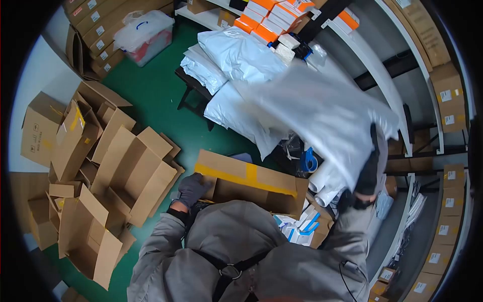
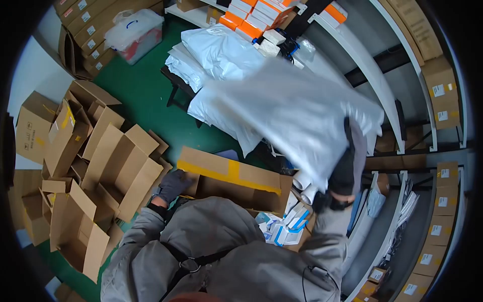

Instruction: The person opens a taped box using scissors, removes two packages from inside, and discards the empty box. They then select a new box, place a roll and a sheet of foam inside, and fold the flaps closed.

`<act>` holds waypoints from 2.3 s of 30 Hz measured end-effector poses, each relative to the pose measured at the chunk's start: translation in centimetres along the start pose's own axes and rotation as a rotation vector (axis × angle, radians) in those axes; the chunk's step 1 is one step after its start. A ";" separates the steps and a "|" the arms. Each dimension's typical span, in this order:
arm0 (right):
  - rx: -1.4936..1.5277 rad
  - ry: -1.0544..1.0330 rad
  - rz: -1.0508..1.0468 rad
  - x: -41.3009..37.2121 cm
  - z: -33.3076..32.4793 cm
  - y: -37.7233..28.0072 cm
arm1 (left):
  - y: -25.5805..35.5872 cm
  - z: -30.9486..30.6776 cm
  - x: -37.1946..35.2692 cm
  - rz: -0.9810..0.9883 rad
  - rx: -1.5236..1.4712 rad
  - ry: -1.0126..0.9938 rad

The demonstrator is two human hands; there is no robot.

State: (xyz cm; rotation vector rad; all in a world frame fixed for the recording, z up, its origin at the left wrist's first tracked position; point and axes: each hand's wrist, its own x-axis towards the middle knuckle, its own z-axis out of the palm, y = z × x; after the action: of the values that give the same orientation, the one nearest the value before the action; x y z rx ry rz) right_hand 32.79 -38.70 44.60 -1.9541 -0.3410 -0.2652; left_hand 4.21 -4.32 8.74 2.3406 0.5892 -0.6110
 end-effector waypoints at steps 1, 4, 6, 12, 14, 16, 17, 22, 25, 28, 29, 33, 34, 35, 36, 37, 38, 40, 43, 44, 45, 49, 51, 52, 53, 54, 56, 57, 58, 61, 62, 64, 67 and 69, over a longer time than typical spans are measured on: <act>0.109 0.069 -0.010 2.2 3.3 -1.4 | -0.5 0.1 -0.1 -0.001 -0.010 0.006; -0.343 0.009 -0.684 13.0 10.1 4.9 | -2.7 1.3 -1.4 0.110 -0.294 0.204; 0.109 -0.070 -0.273 17.7 16.0 7.6 | -3.5 1.4 -2.4 0.094 -0.340 0.181; -0.575 -0.242 -0.456 17.7 30.3 16.6 | -4.4 0.7 -4.8 -0.070 -0.482 0.111; -0.634 -0.402 -0.275 15.9 31.9 16.0 | -5.2 0.9 -4.8 -0.094 -0.536 0.141; -0.522 -0.451 -0.251 16.3 33.4 21.3 | -6.4 1.7 -5.6 -0.129 -0.628 0.158; -0.474 -0.476 -0.234 16.5 33.3 23.4 | -6.7 1.7 -5.6 -0.143 -0.627 0.140; -0.568 -0.697 -0.307 17.2 27.9 25.3 | -7.1 1.3 -2.5 -0.049 -0.428 0.182; -0.347 -0.614 -0.221 12.0 23.0 24.8 | -8.5 1.6 -0.1 0.050 -0.438 0.358; -0.274 -0.299 0.234 0.7 16.6 21.2 | -8.5 1.1 2.0 -0.111 -0.231 0.224; -0.465 -0.301 0.317 -2.5 13.8 22.4 | -9.1 1.8 2.9 -0.112 -0.205 0.185; -1.209 -0.482 0.146 -19.3 1.1 31.4 | -8.4 1.9 5.6 0.092 0.055 -0.106; -1.038 -0.458 0.422 -23.5 0.2 31.0 | -8.1 2.9 6.3 0.197 0.322 -0.176; -0.879 -0.343 0.675 -25.8 1.1 27.7 | -7.8 3.4 6.6 0.252 0.336 -0.195; -0.692 -0.225 0.904 -26.7 2.5 24.2 | -7.6 3.3 6.5 0.078 0.116 -0.117; -0.691 -0.189 0.926 -28.7 2.0 25.0 | -7.3 3.2 6.5 -0.104 -0.101 -0.039; -0.595 -0.185 0.929 -30.9 1.6 26.5 | -6.4 2.6 6.3 -0.076 -0.082 -0.049; -0.493 -0.150 0.942 -32.8 0.9 27.7 | -4.4 0.5 5.7 -0.095 -0.163 0.061; -0.439 -0.117 1.113 -32.3 0.3 29.4 | -3.3 0.4 6.4 -0.020 -0.097 0.071; -0.521 -0.331 0.837 -32.6 -1.4 31.2 | -3.5 0.5 6.9 0.039 -0.004 0.033; -0.593 -0.536 0.547 -32.9 -2.9 33.1 | -3.6 0.7 7.4 0.094 0.088 -0.004; -0.581 -0.765 0.477 -34.3 -2.8 38.3 | -3.9 3.5 9.2 0.230 0.135 -0.059; -0.543 -0.770 0.589 -36.2 -3.5 40.8 | -2.9 2.9 8.6 0.213 0.095 -0.095; -0.503 -0.787 0.669 -37.5 -3.8 42.4 | -2.1 2.3 8.1 0.185 0.045 -0.132; -0.461 -0.808 0.744 -38.0 -3.6 42.6 | -1.6 2.2 7.6 0.152 -0.008 -0.164; -0.417 -0.836 0.812 -38.1 -3.6 42.8 | -0.8 2.4 7.1 0.149 -0.007 -0.147; -0.470 -0.843 0.739 -38.3 -4.2 40.6 | 0.6 2.6 6.1 -0.061 0.095 -0.110; -0.528 -0.842 0.687 -38.9 -5.0 37.8 | 0.7 2.4 5.6 -0.172 0.143 -0.089; -0.586 -0.840 0.635 -39.0 -5.2 34.8 | -0.1 2.8 5.4 -0.188 0.140 -0.063; -0.696 -0.815 0.526 -37.9 -5.8 29.3 | -4.0 6.8 5.3 -0.152 0.280 -0.035; -0.659 -0.779 0.374 -38.9 -6.6 30.0 | -6.5 8.7 5.6 -0.112 0.287 -0.032; -0.588 -0.692 0.079 -40.2 -7.5 32.1 | -11.2 11.2 4.3 -0.063 0.294 -0.025; -0.194 -0.402 0.485 -41.6 -6.4 35.8 | -11.8 11.9 -0.8 -0.139 0.236 0.003; 0.016 -0.272 0.666 -41.1 -6.0 36.2 | -10.6 10.5 -2.9 -0.240 0.162 0.029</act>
State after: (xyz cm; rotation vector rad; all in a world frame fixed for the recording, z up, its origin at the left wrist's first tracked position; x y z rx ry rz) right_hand 7.15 -62.63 2.07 -1.9745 0.1448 0.4348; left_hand -6.70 -4.77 -1.80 2.4518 0.8723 -0.7593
